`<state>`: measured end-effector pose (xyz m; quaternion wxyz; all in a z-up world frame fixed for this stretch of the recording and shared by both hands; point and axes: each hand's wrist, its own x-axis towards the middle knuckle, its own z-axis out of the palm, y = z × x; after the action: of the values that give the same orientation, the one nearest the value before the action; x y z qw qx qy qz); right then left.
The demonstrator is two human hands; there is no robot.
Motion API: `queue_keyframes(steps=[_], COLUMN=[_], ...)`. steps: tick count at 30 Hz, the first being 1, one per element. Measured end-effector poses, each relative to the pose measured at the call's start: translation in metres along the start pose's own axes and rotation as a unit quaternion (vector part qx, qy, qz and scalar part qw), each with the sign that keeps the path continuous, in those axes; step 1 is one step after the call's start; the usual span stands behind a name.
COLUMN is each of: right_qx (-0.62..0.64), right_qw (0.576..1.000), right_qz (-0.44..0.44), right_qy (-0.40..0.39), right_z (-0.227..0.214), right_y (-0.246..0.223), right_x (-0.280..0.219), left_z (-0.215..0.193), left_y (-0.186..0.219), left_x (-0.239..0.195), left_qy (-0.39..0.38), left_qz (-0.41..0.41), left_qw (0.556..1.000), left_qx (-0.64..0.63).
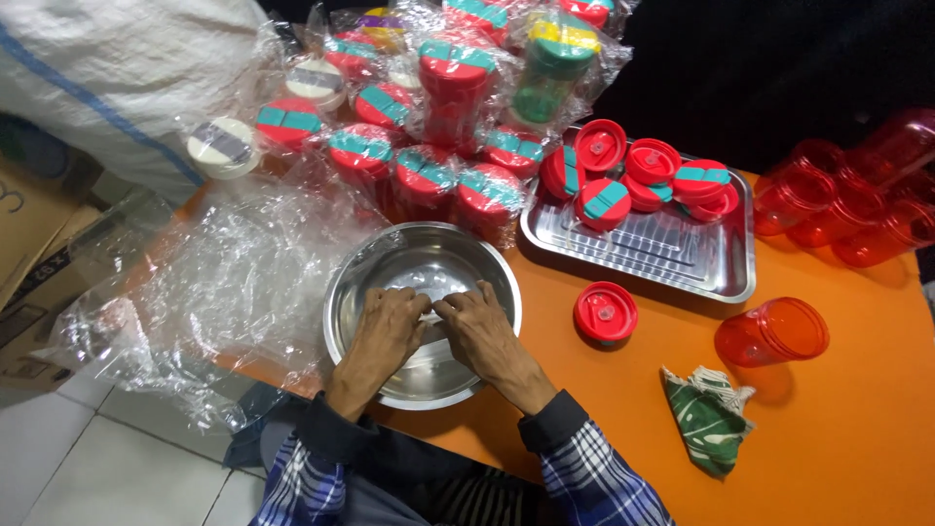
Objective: Cleaning plastic container parts with a cloth and assembling them by snapping lids onto bases.
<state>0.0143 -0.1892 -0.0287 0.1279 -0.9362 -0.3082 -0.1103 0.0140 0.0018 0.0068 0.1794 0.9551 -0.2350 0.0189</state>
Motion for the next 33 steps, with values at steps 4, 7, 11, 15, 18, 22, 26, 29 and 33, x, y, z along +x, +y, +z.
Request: queue_keyframes(steps=[4, 7, 11, 15, 18, 22, 26, 29, 33], right_qx=[0.007, -0.006, -0.090, -0.055, 0.040, 0.143, 0.132, 0.213, 0.276], right_qw=[0.995, 0.990, 0.985, 0.983, 0.959, 0.911, 0.857, 0.816, 0.778], right_qz=[-0.027, -0.035, -0.025, 0.045, 0.139, 0.237, 0.351, 0.415, 0.453], right_qy=[0.098, 0.135, 0.146, 0.167, 0.242, 0.307, 0.354, 0.342, 0.338], right_z=[-0.008, -0.036, -0.087, -0.084, -0.101, -0.123, -0.097, -0.106, -0.106], right_y=[0.008, 0.008, 0.009, 0.053, 0.088, 0.103, 0.130, 0.109, 0.096], right_x=[-0.002, -0.008, -0.022, -0.056, -0.084, -0.108, -0.141, -0.137, -0.126], left_z=[-0.031, -0.038, -0.037, -0.030, -0.021, 0.036, 0.057, 0.079, 0.126], left_y=[0.026, 0.043, 0.077, 0.125, 0.169, 0.218, 0.240, 0.233, 0.206], left_x=[0.003, 0.012, 0.029, 0.050, 0.049, 0.042, 0.038, 0.048, 0.063], left_qy=[0.037, 0.081, 0.135, 0.278, 0.303, 0.321, 0.219, 0.148, 0.103], left_qz=[0.004, 0.031, 0.086, 0.074, 0.080, 0.050, -0.001, -0.014, 0.032], left_qw=[0.999, 0.996, 0.983, 0.950, 0.949, 0.932, 0.944, 0.950, 0.962], left_qx=[-0.022, -0.025, 0.090, 0.117, -0.026, -0.159, -0.246, -0.275, -0.251])
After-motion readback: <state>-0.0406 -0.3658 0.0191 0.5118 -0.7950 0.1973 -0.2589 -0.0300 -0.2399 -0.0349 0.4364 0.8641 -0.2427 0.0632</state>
